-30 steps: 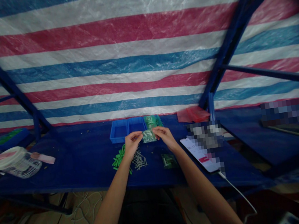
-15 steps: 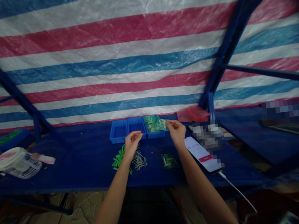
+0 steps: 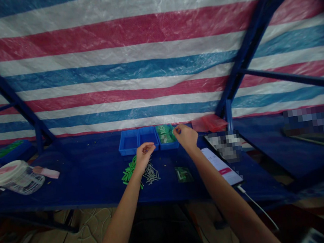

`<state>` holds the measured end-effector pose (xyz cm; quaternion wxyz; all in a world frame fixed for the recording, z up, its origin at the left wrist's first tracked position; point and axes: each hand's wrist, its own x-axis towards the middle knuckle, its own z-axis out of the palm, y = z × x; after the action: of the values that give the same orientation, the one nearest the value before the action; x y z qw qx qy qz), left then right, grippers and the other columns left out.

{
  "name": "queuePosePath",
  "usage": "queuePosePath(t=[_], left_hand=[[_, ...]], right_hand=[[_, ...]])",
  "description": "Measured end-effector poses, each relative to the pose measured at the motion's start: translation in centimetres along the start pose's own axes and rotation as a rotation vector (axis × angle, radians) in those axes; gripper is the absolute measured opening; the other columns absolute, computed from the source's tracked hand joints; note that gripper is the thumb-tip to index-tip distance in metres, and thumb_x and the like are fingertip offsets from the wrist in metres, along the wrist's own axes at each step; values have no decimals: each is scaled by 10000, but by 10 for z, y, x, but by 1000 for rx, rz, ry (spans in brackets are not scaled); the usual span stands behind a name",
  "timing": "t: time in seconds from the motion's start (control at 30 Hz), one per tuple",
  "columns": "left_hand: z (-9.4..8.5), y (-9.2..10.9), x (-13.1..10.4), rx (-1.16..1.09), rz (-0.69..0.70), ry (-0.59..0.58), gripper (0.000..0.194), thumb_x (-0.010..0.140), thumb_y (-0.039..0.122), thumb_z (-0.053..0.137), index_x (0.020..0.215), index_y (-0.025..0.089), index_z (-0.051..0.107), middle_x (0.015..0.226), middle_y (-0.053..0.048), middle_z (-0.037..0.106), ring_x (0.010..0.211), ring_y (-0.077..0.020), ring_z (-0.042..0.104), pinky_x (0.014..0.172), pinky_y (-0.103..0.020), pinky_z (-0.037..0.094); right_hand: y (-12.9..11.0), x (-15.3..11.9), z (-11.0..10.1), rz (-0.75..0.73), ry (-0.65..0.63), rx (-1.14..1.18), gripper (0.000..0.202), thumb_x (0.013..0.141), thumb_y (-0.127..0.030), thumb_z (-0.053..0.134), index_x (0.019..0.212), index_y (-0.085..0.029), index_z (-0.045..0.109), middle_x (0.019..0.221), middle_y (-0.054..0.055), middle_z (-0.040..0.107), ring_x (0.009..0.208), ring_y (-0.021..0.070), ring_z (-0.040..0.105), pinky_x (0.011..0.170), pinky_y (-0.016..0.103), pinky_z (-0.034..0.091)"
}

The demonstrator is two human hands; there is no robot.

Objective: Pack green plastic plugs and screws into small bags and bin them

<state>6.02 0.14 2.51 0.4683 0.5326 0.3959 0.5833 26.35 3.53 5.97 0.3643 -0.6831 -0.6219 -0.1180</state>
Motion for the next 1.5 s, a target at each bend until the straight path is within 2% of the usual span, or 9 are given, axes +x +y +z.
queuePosePath(t=[0.2,0.4,0.5,0.6,0.73,0.87,1.0,1.27,1.5], left_hand=[[-1,-3,2,-4,13,-10,271,650,354,700,821,147,667,727,-44,674,672,-141,593,631,-256,442],[-1,-3,1,4,16,-4,260,655,356,695,813,151,671,725,-42,672,673,-146,596,621,-256,439],[0,-1,0,3,9,-4,264,650,353,699,815,149,671,720,-40,671,673,-148,596,624,-256,441],[0,0,-1,6,2,1,254,647,343,703,808,149,674,714,-40,669,660,-145,591,620,-254,438],[-1,-2,-1,4,10,-20,257,660,338,696,829,146,675,730,-46,668,681,-149,592,635,-255,438],[-1,-1,-1,4,16,-38,251,669,332,689,840,148,672,744,-46,667,692,-150,588,645,-256,433],[0,3,-3,8,7,-27,235,667,326,689,820,148,674,721,-41,662,658,-143,573,631,-255,426],[0,4,-3,9,-3,-34,246,663,334,686,822,146,670,726,-42,662,667,-145,577,631,-253,424],[1,4,-3,15,2,-23,252,656,338,689,815,144,670,716,-40,660,644,-138,569,620,-251,423]], right_hand=[[2,8,11,-129,-141,-109,113,730,-222,536,698,-205,642,778,81,643,839,220,565,629,277,422],[5,8,12,-170,-133,-8,77,713,-201,576,673,-199,642,849,117,615,974,277,491,775,368,432],[6,6,4,-172,-91,44,98,729,-261,587,770,-206,657,891,97,607,977,262,487,832,380,410],[9,-6,-10,-142,-78,178,211,780,-349,541,900,-208,643,921,75,611,901,233,517,831,384,406],[19,-39,-36,-159,-254,353,268,810,-402,514,963,-214,629,891,53,619,770,191,551,759,347,433],[28,-79,-57,-295,-478,330,305,782,-410,570,1036,-251,628,1008,59,612,952,230,545,887,398,390],[35,-104,-63,-305,-566,247,428,708,-431,655,1096,-255,619,1122,88,573,1044,265,507,915,410,391],[41,-111,-56,-331,-561,219,315,725,-418,644,994,-255,638,1138,71,559,1081,254,484,946,413,357],[34,-102,-59,-256,-600,425,243,728,-361,639,919,-216,601,922,44,620,875,202,559,799,346,421]])
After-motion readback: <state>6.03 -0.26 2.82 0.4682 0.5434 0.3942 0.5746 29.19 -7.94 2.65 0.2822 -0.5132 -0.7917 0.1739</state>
